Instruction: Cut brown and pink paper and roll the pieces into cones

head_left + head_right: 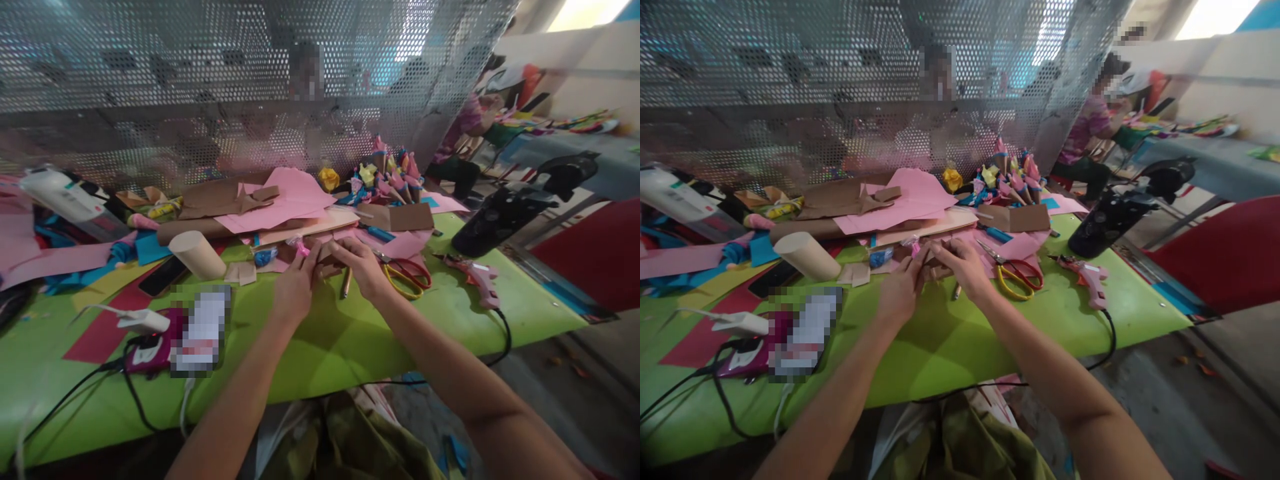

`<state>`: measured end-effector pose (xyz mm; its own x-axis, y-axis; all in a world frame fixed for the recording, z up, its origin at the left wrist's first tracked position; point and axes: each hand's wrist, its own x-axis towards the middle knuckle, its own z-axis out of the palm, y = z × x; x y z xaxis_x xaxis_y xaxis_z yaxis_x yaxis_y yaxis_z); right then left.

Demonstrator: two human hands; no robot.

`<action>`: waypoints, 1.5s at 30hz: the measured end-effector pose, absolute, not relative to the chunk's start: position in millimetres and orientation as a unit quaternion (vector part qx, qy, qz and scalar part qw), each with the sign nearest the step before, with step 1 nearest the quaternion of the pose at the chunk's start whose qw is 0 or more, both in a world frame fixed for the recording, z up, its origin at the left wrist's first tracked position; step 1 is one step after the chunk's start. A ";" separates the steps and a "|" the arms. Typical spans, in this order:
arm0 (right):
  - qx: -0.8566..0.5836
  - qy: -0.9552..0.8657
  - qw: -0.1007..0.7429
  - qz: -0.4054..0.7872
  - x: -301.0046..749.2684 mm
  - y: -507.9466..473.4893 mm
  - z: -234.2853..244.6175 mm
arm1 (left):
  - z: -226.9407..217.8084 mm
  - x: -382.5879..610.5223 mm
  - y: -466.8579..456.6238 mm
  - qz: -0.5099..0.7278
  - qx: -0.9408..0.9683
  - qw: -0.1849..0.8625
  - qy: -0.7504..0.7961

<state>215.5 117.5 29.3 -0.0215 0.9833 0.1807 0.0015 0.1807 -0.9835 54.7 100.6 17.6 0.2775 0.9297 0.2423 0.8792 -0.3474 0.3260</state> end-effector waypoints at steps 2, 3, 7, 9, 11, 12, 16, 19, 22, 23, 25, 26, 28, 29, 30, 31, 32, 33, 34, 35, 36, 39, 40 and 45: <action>-0.446 -0.533 0.533 0.483 216.0 119.1 27.3 | 16.6 54.3 100.6 0.209 0.794 0.079 0.565; -0.440 -0.524 0.536 0.494 216.5 120.3 26.3 | 16.2 53.6 101.0 0.222 0.792 0.099 0.561; -0.437 -0.517 0.547 0.493 220.5 125.5 25.2 | 16.1 46.9 105.8 0.335 0.757 0.228 0.513; -0.442 -0.511 0.550 0.491 222.8 127.1 26.5 | 16.8 42.3 109.5 0.382 0.721 0.282 0.504; -0.442 -0.504 0.554 0.493 224.2 127.5 28.4 | 17.5 38.4 112.9 0.403 0.691 0.319 0.509; -0.441 -0.502 0.556 0.494 224.5 127.3 29.3 | 17.7 37.0 114.4 0.409 0.681 0.332 0.508; -0.439 -0.500 0.559 0.495 224.2 126.0 31.7 | 17.9 35.0 116.7 0.423 0.663 0.378 0.489; -0.446 -0.490 0.563 0.494 224.1 125.9 32.1 | 19.3 35.4 115.4 0.420 0.659 0.385 0.491; -0.454 -0.480 0.568 0.491 224.5 126.5 31.7 | 21.5 36.4 113.4 0.417 0.682 0.345 0.492; -0.455 -0.478 0.567 0.493 224.6 126.7 31.4 | 21.8 36.8 112.8 0.412 0.693 0.331 0.490; -0.454 -0.478 0.563 0.499 224.3 127.1 30.5 | 21.5 37.6 112.3 0.398 0.712 0.310 0.488; -0.453 -0.478 0.561 0.501 224.1 127.2 29.9 | 20.8 37.9 112.2 0.392 0.717 0.304 0.489; -0.451 -0.479 0.562 0.501 223.6 127.5 28.7 | 19.2 38.2 112.4 0.392 0.717 0.301 0.491; -0.450 -0.480 0.563 0.501 223.5 127.5 28.3 | 18.4 38.2 112.6 0.397 0.713 0.305 0.491; -0.448 -0.481 0.562 0.502 223.3 127.4 28.0 | 17.8 38.1 112.9 0.402 0.708 0.314 0.489; -0.445 -0.483 0.561 0.504 223.2 127.3 27.9 | 17.5 38.1 113.1 0.407 0.701 0.324 0.489; -0.442 -0.484 0.559 0.508 223.0 127.0 27.9 | 17.3 38.0 113.3 0.411 0.693 0.336 0.488; -0.439 -0.484 0.559 0.511 222.8 126.7 28.2 | 17.4 38.1 113.6 0.414 0.685 0.347 0.488; -0.435 -0.482 0.560 0.514 222.4 126.3 28.5 | 17.6 38.2 114.0 0.418 0.677 0.359 0.488; -0.433 -0.479 0.564 0.515 221.9 125.8 28.8 | 17.7 38.4 114.4 0.422 0.669 0.369 0.488; -0.431 -0.476 0.568 0.514 221.3 125.3 29.2 | 17.8 38.6 114.9 0.428 0.660 0.380 0.487; -0.434 -0.475 0.579 0.501 219.5 124.1 30.3 | 17.1 39.0 116.8 0.446 0.631 0.416 0.478; -0.436 -0.477 0.581 0.495 219.2 123.7 30.6 | 16.5 39.0 117.4 0.452 0.619 0.432 0.476; -0.439 -0.489 0.583 0.477 219.4 122.6 31.8 | 11.6 38.8 119.1 0.478 0.549 0.482 0.488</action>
<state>219.4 122.6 31.8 0.0660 0.9863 0.1515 -0.1273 0.1589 -0.9791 38.8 119.1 11.6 0.0681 0.9962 0.0552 0.0755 -0.0603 0.9953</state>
